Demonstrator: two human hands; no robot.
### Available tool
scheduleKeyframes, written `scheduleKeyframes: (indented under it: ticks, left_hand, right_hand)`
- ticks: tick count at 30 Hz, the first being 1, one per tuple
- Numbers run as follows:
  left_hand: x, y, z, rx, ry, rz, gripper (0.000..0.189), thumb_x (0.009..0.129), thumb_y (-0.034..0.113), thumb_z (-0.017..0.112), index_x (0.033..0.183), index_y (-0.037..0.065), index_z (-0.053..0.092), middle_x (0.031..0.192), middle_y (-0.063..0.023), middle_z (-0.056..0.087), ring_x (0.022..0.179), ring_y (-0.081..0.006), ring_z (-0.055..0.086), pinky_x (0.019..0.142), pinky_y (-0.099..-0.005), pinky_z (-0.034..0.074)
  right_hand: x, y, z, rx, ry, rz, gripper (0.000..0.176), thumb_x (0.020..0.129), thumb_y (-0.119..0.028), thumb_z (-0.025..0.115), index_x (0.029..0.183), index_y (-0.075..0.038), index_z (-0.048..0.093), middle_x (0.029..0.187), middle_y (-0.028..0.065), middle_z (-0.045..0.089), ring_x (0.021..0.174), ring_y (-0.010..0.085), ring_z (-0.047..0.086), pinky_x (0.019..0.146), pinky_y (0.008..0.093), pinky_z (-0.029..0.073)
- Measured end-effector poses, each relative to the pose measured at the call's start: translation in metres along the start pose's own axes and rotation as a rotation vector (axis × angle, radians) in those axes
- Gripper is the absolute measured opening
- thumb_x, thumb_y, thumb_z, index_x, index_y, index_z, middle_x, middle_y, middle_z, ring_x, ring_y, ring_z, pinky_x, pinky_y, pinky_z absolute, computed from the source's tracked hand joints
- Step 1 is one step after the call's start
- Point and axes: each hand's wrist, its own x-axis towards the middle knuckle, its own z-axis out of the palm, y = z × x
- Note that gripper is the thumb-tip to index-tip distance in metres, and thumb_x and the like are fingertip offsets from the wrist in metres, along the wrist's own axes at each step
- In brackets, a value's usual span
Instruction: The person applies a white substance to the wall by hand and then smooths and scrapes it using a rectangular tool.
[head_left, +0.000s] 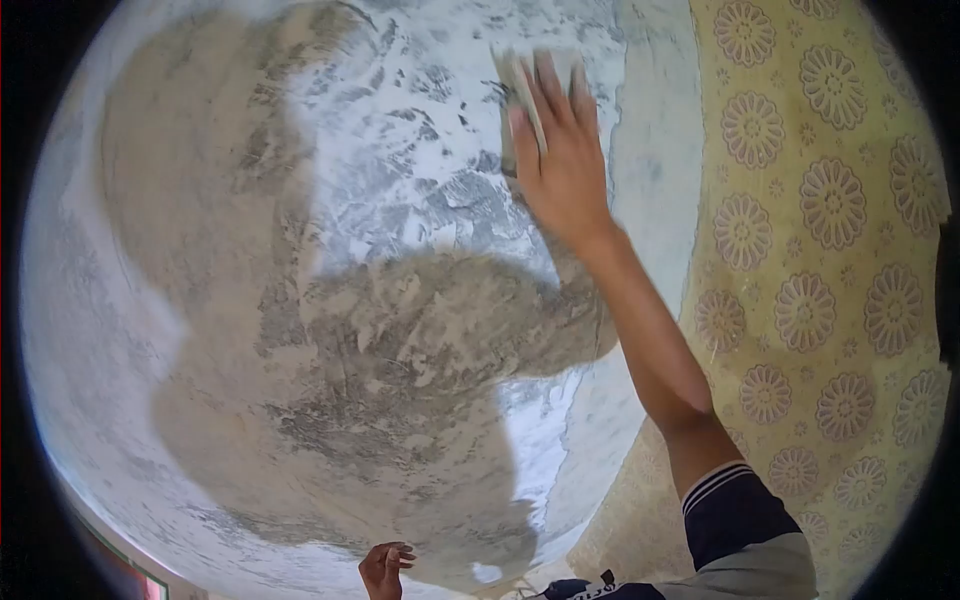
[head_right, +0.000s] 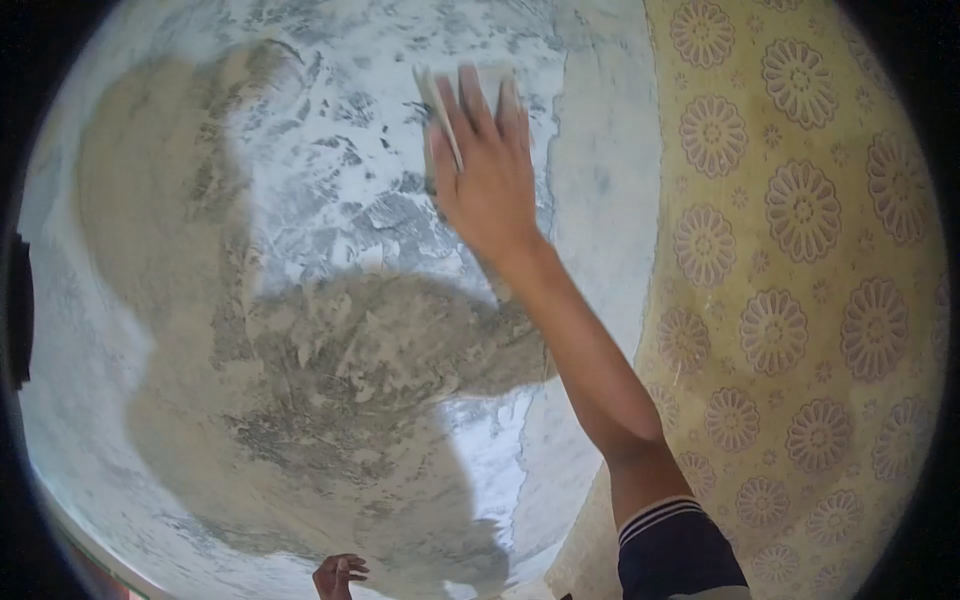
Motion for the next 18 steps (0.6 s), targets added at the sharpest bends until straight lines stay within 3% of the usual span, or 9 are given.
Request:
scheduleKeyframes:
  ticks: [3, 7, 9, 13, 15, 17, 18]
  left_hand:
    - [0.02, 0.024, 0.017, -0.044, -0.055, 0.016, 0.05, 0.095, 0.045, 0.063, 0.106, -0.004, 0.068, 0.095, -0.0153, 0.07, 0.084, -0.0243, 0.069, 0.073, -0.0372, 0.057]
    - [0.023, 0.052, 0.032, -0.077, -0.113, 0.139, 0.049, 0.095, 0.044, 0.063, 0.105, -0.003, 0.069, 0.095, -0.0151, 0.07, 0.083, -0.0238, 0.069, 0.072, -0.0364, 0.057]
    - [0.013, 0.039, 0.015, 0.008, -0.125, 0.14, 0.048, 0.095, 0.042, 0.063, 0.106, -0.004, 0.068, 0.096, -0.0152, 0.07, 0.084, -0.0238, 0.069, 0.072, -0.0372, 0.057]
    - [-0.006, 0.012, -0.009, -0.06, 0.017, 0.016, 0.047, 0.096, 0.041, 0.062, 0.107, -0.004, 0.068, 0.097, -0.0156, 0.071, 0.085, -0.0241, 0.069, 0.072, -0.038, 0.057]
    - [0.0, 0.016, -0.006, 0.003, 0.006, 0.022, 0.047, 0.096, 0.04, 0.062, 0.107, -0.005, 0.068, 0.098, -0.0164, 0.07, 0.086, -0.0244, 0.069, 0.072, -0.038, 0.057]
    - [0.003, 0.038, 0.003, -0.001, 0.001, 0.064, 0.046, 0.096, 0.04, 0.061, 0.106, -0.005, 0.068, 0.097, -0.0164, 0.07, 0.085, -0.0245, 0.069, 0.072, -0.0376, 0.057]
    - [0.003, 0.044, 0.004, -0.002, -0.008, 0.124, 0.046, 0.096, 0.039, 0.061, 0.106, -0.005, 0.068, 0.097, -0.0165, 0.07, 0.084, -0.0246, 0.069, 0.072, -0.0372, 0.057]
  right_hand:
    - [0.043, -0.022, 0.022, -0.061, 0.082, -0.029, 0.053, 0.099, -0.029, 0.046, 0.149, -0.014, 0.038, 0.159, 0.0153, 0.025, 0.141, 0.0508, 0.023, 0.115, 0.0596, 0.024]
    - [-0.036, -0.099, -0.005, 0.129, -0.306, -0.187, 0.055, 0.101, -0.031, 0.043, 0.152, -0.016, 0.032, 0.161, 0.0128, 0.019, 0.146, 0.0451, 0.014, 0.117, 0.0603, 0.019]
    - [-0.07, -0.091, -0.011, 0.063, -0.456, -0.178, 0.054, 0.101, -0.032, 0.042, 0.153, -0.017, 0.031, 0.162, 0.0111, 0.015, 0.148, 0.0426, 0.01, 0.117, 0.0606, 0.018]
    - [0.023, -0.055, 0.007, -0.008, -0.066, -0.094, 0.054, 0.102, -0.032, 0.039, 0.153, -0.016, 0.029, 0.159, 0.0132, 0.025, 0.144, 0.0444, 0.022, 0.117, 0.0612, 0.019]
    - [0.071, -0.073, 0.036, -0.037, 0.01, -0.109, 0.051, 0.105, -0.035, 0.033, 0.154, -0.021, 0.03, 0.161, 0.0094, 0.023, 0.146, 0.0423, 0.018, 0.118, 0.0599, 0.015]
    - [0.067, -0.118, 0.051, -0.033, -0.012, -0.241, 0.053, 0.104, -0.034, 0.037, 0.153, -0.018, 0.03, 0.161, 0.0103, 0.023, 0.146, 0.043, 0.019, 0.117, 0.0604, 0.019]
    - [0.048, -0.139, 0.045, 0.103, -0.037, -0.315, 0.056, 0.097, -0.023, 0.051, 0.15, -0.01, 0.036, 0.158, 0.0149, 0.026, 0.143, 0.0468, 0.024, 0.116, 0.0623, 0.021]
